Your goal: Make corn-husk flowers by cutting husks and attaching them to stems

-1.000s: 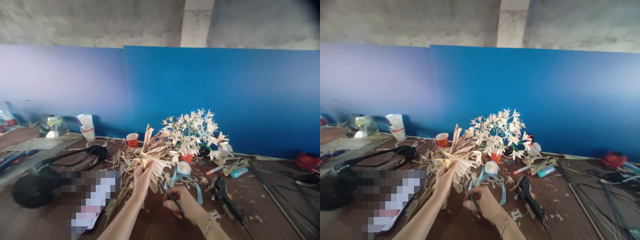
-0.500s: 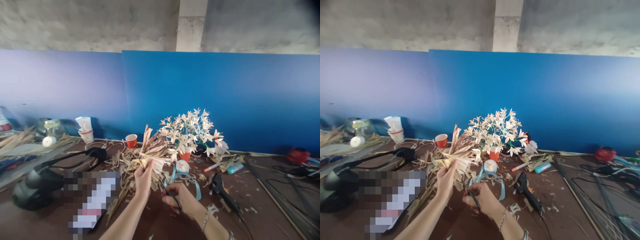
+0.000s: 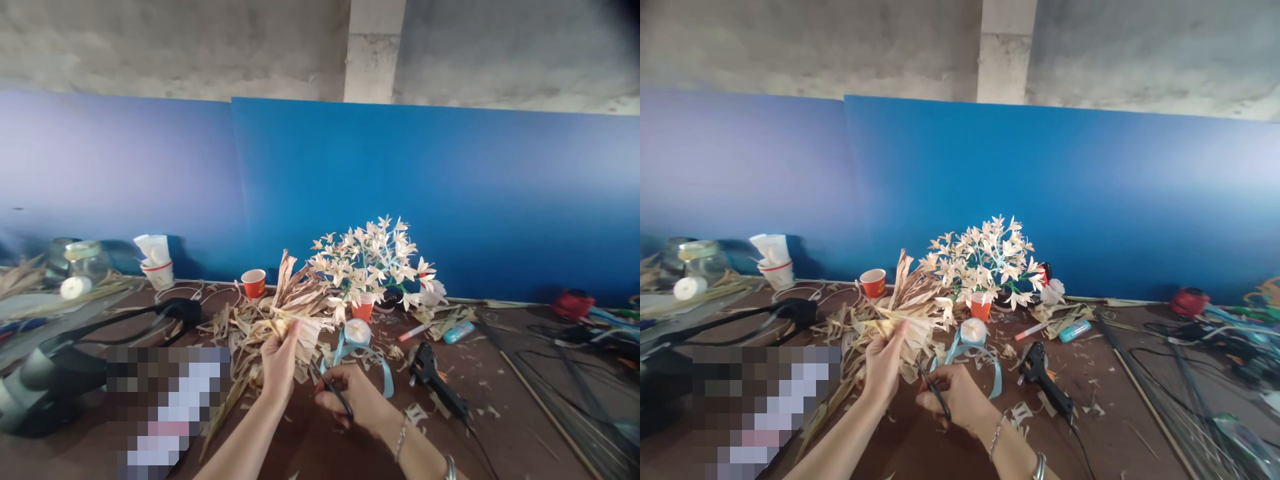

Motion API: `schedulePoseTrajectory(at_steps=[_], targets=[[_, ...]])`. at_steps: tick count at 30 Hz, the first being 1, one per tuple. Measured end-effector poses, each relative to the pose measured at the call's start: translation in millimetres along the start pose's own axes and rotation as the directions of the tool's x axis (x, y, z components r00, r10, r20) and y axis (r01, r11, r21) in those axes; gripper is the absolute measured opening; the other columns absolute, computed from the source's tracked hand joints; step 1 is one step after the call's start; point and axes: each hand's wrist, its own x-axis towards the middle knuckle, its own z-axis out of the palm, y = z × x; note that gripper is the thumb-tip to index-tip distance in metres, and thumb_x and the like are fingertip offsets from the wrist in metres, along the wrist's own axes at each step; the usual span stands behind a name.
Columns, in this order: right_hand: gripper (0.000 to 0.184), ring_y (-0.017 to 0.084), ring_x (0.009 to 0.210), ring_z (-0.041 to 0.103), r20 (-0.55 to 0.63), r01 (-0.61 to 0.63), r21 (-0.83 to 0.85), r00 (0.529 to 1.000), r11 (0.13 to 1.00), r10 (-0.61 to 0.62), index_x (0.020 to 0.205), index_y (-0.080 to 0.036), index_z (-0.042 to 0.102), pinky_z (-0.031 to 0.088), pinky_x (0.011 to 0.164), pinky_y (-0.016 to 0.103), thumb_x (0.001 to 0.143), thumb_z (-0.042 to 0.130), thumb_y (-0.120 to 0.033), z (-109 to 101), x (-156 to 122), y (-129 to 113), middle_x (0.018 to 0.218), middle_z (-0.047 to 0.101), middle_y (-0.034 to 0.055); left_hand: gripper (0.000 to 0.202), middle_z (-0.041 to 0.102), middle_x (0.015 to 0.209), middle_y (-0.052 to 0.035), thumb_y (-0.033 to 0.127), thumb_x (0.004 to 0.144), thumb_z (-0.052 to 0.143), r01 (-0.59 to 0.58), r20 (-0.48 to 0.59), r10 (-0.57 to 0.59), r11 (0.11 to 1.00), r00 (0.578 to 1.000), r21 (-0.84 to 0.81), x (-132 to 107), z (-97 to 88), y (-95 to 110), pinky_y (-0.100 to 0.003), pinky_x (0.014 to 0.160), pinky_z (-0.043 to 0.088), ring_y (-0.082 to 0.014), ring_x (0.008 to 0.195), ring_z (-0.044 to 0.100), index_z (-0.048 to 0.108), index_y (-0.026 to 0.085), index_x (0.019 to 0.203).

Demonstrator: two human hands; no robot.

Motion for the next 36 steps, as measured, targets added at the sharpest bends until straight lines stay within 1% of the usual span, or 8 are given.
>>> schedulePoseTrajectory(at_steps=[5,8,11,14,18,23,28,36], targets=[[0.021,0.004,0.035,0.04,0.072,-0.049,0.038,0.996,0.998,0.047,0.072,-0.012,0.058,0.031,0.03,0.013,0.061,0.068,-0.028,-18.6,-2.2,-0.9,0.045,0.047,-0.0069,0.029,0.053,0.05,0.0047,0.041,0.06,0.07,0.07,0.068,-0.064,0.994,0.996,-0.087,6.6,-3.7,7.3,-0.019,0.048,0.035,-0.0092,0.047,0.047,0.059,0.014,0.065],[0.015,0.002,0.031,0.036,0.112,-0.043,0.04,0.993,0.998,0.038,0.071,-0.011,0.059,0.028,0.029,0.012,0.064,0.063,-0.023,-33.0,-4.1,-3.3,0.041,0.048,-0.007,0.032,0.061,0.059,-0.0001,0.041,0.057,0.073,0.089,0.082,-0.082,0.992,0.993,-0.085,11.5,-5.3,11.7,-0.021,0.051,0.039,-0.0129,0.055,0.055,0.064,0.012,0.069],[0.014,0.002,0.029,0.035,0.118,-0.045,0.054,0.992,0.998,0.038,0.071,-0.01,0.058,0.025,0.028,0.011,0.065,0.061,-0.022,-40.1,-4.7,-5.3,0.04,0.048,-0.0071,0.034,0.065,0.065,-0.0042,0.039,0.056,0.074,0.088,0.118,-0.078,0.992,0.99,-0.086,13.0,-5.0,13.6,-0.024,0.057,0.043,-0.0159,0.061,0.059,0.067,0.01,0.072],[0.014,0.002,0.031,0.037,0.118,-0.043,0.02,0.992,0.999,0.041,0.071,-0.01,0.06,0.028,0.028,0.012,0.064,0.061,-0.021,-40.9,-4.5,-6.0,0.042,0.047,-0.0069,0.035,0.065,0.062,-0.0047,0.038,0.056,0.073,0.128,0.201,-0.114,0.99,0.973,-0.061,11.4,-4.3,13.6,-0.027,0.059,0.045,-0.0174,0.06,0.06,0.068,0.009,0.075],[0.016,0.002,0.03,0.036,0.129,-0.075,-0.021,0.989,0.997,0.077,0.071,-0.01,0.06,0.028,0.028,0.012,0.062,0.063,-0.023,-40.4,-4.3,-6.5,0.039,0.046,-0.0071,0.034,0.064,0.057,-0.0041,0.04,0.055,0.074,0.173,0.272,-0.175,0.984,0.946,0.033,9.8,-5.5,12.3,-0.027,0.056,0.044,-0.0178,0.056,0.06,0.068,0.01,0.07],[0.014,0.003,0.031,0.037,0.136,-0.088,-0.04,0.986,0.995,0.093,0.071,-0.011,0.06,0.029,0.029,0.012,0.063,0.063,-0.022,-41.2,-3.6,-4.3,0.039,0.047,-0.0069,0.03,0.067,0.062,-0.0051,0.038,0.059,0.072,0.254,0.373,-0.261,0.965,0.89,0.069,8.2,-6.3,8.9,-0.025,0.054,0.044,-0.0155,0.054,0.059,0.067,0.011,0.069],[0.012,0.003,0.031,0.037,0.129,-0.089,-0.059,0.987,0.994,0.096,0.07,-0.011,0.061,0.029,0.029,0.012,0.062,0.063,-0.02,-41.1,-2.9,-1.6,0.039,0.047,-0.0069,0.027,0.067,0.061,-0.0044,0.036,0.058,0.074,0.325,0.412,-0.304,0.945,0.859,0.021,7.6,-5.1,4.6,-0.024,0.053,0.044,-0.0148,0.053,0.06,0.065,0.012,0.068],[0.011,0.002,0.029,0.036,0.134,-0.067,-0.063,0.988,0.996,0.075,0.069,-0.011,0.062,0.026,0.028,0.013,0.063,0.064,-0.021,-41.8,-2.3,0.0,0.04,0.046,-0.0071,0.027,0.067,0.061,-0.0045,0.034,0.059,0.074,0.33,0.414,-0.308,0.944,0.856,0.02,7.5,-4.7,5.1,-0.024,0.053,0.044,-0.0156,0.054,0.061,0.065,0.011,0.07]])
